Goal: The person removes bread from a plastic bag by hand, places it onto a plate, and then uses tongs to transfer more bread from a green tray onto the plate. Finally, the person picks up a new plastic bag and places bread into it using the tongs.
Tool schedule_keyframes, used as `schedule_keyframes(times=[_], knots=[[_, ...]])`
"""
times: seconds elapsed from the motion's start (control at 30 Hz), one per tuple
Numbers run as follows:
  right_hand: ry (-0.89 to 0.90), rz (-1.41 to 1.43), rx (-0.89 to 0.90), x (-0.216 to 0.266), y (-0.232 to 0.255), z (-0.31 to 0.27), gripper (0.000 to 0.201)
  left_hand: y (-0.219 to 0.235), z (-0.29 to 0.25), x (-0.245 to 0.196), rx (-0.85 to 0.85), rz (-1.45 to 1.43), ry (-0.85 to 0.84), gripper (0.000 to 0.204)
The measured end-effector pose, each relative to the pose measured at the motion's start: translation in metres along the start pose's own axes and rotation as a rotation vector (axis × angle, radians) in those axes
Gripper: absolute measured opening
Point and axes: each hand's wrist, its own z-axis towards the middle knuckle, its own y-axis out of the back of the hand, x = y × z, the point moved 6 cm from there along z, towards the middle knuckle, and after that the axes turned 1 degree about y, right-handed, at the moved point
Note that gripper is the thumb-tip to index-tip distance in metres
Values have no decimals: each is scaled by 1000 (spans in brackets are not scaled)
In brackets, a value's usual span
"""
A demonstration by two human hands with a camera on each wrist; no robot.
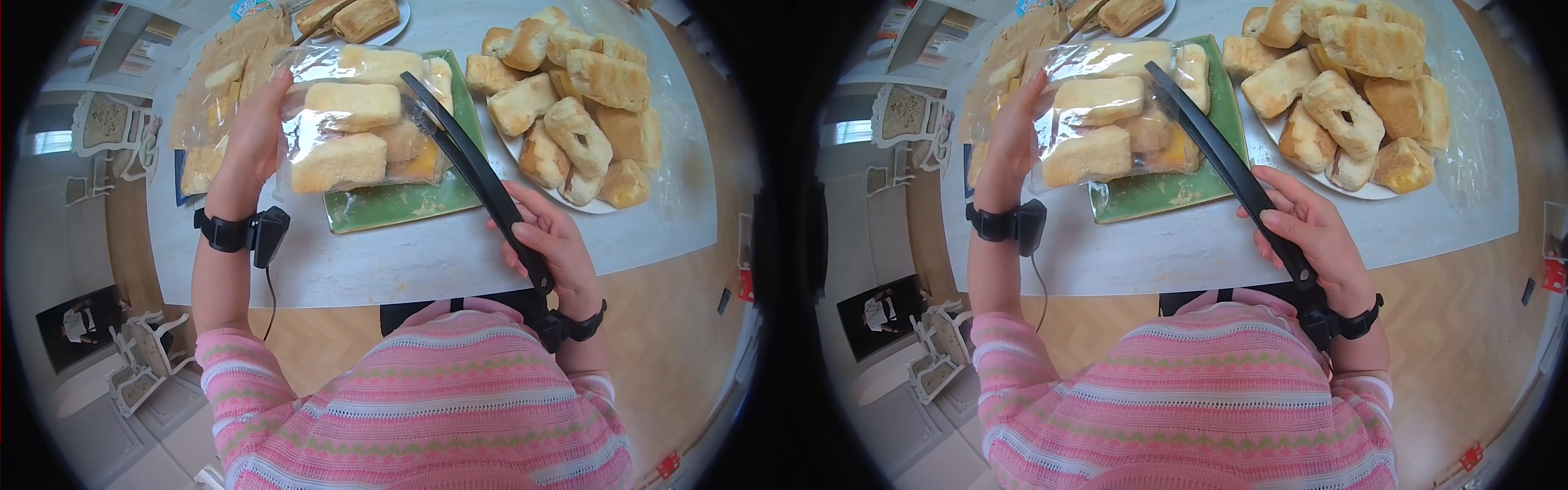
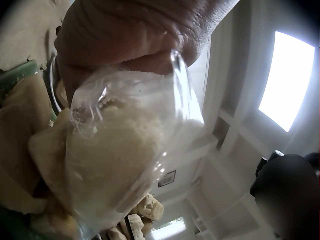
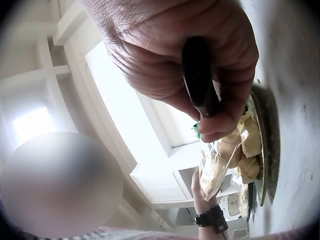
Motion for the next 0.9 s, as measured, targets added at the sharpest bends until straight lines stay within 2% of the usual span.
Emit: schedule_keyframes(times=[0.07,0.2,0.27,0.4,0.47,0.57,0.9], knots=[[-1,-15,-13,0,-1,1,56,-2,2,-1,68,-21,1,39],[-13,-53,-37,0,-2,2,54,-5,-10,-6,51,45,17,39],[-20,-65,-46,1,-3,1,54,-5,-10,-5,107,43,3,40],[-23,-109,-55,3,-2,0,52,-2,-21,-13,39,57,-8,44],[-16,-126,-59,3,0,-1,52,3,-23,-16,171,232,-17,48],[-8,-150,-68,2,2,-3,52,6,-27,-20,115,196,-30,49],[7,-239,-96,2,-1,-7,53,23,-23,1,78,42,14,43]])
